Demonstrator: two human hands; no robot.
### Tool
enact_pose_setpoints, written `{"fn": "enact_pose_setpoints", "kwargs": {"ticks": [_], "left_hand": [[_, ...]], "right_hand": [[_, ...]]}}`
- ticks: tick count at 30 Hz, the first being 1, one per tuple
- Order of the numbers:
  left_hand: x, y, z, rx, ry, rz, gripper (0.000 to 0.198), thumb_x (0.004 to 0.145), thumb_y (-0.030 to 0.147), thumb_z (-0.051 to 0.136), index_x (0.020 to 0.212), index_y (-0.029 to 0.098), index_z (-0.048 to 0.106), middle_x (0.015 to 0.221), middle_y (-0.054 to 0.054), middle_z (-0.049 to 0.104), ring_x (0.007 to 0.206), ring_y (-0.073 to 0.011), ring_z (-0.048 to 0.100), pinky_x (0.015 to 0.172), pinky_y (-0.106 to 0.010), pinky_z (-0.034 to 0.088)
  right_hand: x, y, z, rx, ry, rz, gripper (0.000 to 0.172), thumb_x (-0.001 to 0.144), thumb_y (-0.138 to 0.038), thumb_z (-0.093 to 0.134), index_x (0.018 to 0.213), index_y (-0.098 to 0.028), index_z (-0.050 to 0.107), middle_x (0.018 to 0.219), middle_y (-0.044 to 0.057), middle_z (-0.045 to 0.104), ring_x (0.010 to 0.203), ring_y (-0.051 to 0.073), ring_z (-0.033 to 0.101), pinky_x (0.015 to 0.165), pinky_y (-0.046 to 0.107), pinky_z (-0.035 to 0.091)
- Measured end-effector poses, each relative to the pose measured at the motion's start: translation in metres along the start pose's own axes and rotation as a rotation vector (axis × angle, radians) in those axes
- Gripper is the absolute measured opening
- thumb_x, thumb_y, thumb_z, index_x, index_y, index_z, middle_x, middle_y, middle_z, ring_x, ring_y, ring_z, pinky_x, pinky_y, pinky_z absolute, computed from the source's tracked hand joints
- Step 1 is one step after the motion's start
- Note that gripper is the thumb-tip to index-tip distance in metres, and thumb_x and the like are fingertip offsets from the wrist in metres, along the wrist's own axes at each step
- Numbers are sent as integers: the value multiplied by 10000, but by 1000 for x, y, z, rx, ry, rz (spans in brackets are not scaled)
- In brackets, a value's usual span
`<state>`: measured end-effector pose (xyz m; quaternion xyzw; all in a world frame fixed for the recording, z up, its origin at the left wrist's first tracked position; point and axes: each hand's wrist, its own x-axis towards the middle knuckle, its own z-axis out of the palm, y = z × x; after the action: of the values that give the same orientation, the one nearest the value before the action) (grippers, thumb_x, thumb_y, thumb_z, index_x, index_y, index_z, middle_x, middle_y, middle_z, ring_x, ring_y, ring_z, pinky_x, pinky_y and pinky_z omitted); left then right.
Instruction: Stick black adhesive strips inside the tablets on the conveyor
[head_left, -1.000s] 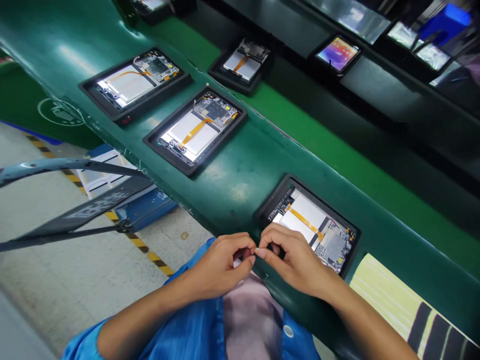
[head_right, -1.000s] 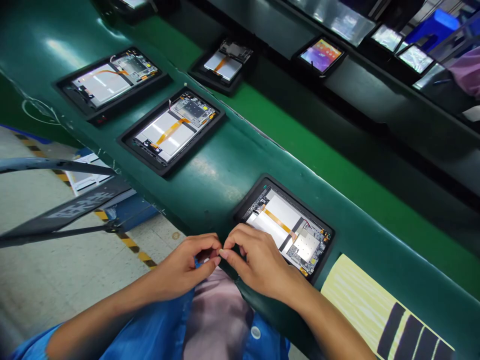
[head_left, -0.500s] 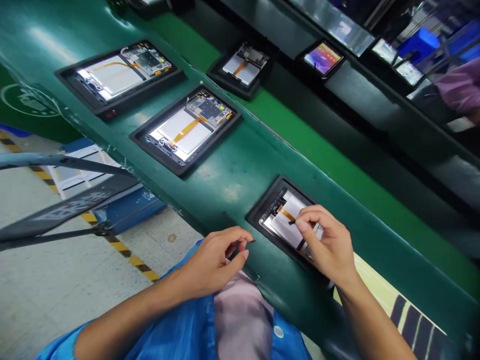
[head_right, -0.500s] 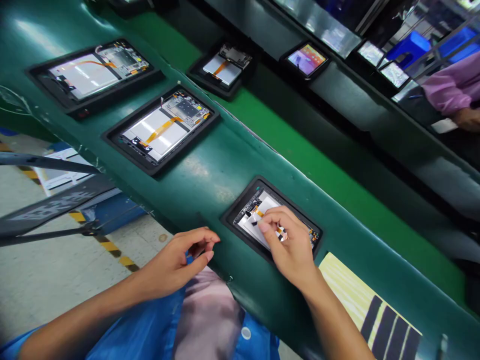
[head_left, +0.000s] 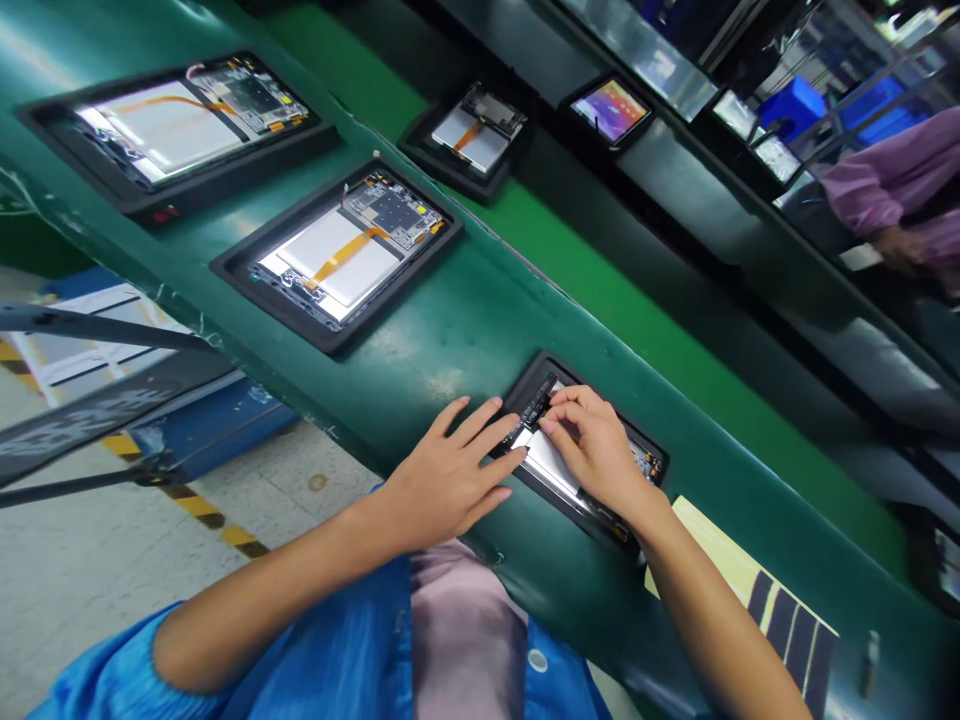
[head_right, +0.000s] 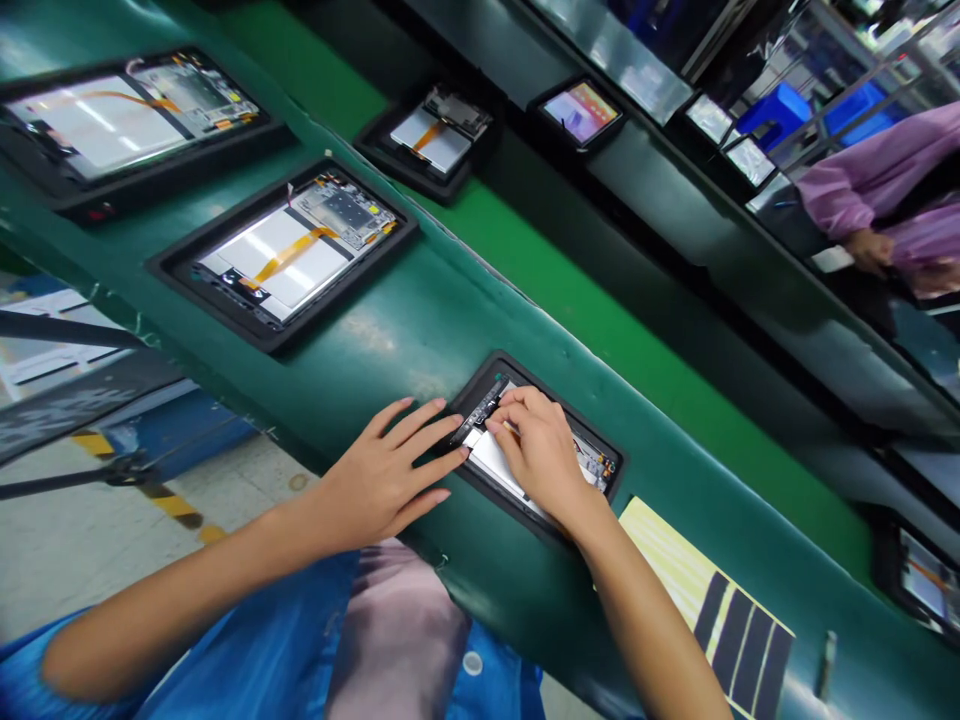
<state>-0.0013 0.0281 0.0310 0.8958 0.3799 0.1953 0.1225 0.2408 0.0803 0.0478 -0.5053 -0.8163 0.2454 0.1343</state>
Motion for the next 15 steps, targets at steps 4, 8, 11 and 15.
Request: {"fn": "enact_pose_setpoints", "kwargs": {"ticks": [4,8,11,15], "left_hand": [[6,0,4,15,-50,92,428,983,417,623,1343,184,633,1469,-147,594,1443,-391,450,1189,-619,308],[10,-1,6,21,-72,125,461,971,445,640,1358,195,627,1497,-144,579,1457,-384,446,1201,-618,295],[14,-3,7,16,-90,142,493,962,457,654,1376,193,615,1525,-144,556,1459,-393,447,1198,-630,295],[19,-6,9,-4,-116,151,515,970,449,644,1415,196,587,1545,-141,537,1459,-405,447,1196,-662,283]], "right_hand": [[3,8,3,-1,5,-7,135,1016,-265,549,953,-232,664,1156,79,644,1077,239,631,953,410,459],[4,13,5,26,7,-9,125,1013,-253,550,948,-231,654,1152,80,633,1060,231,630,974,411,481],[5,12,3,34,5,-8,128,1015,-249,543,948,-227,650,1150,86,631,1052,230,632,970,409,493],[6,11,2,49,12,1,131,1010,-244,541,940,-225,650,1133,90,637,1028,230,636,957,413,506]]}}
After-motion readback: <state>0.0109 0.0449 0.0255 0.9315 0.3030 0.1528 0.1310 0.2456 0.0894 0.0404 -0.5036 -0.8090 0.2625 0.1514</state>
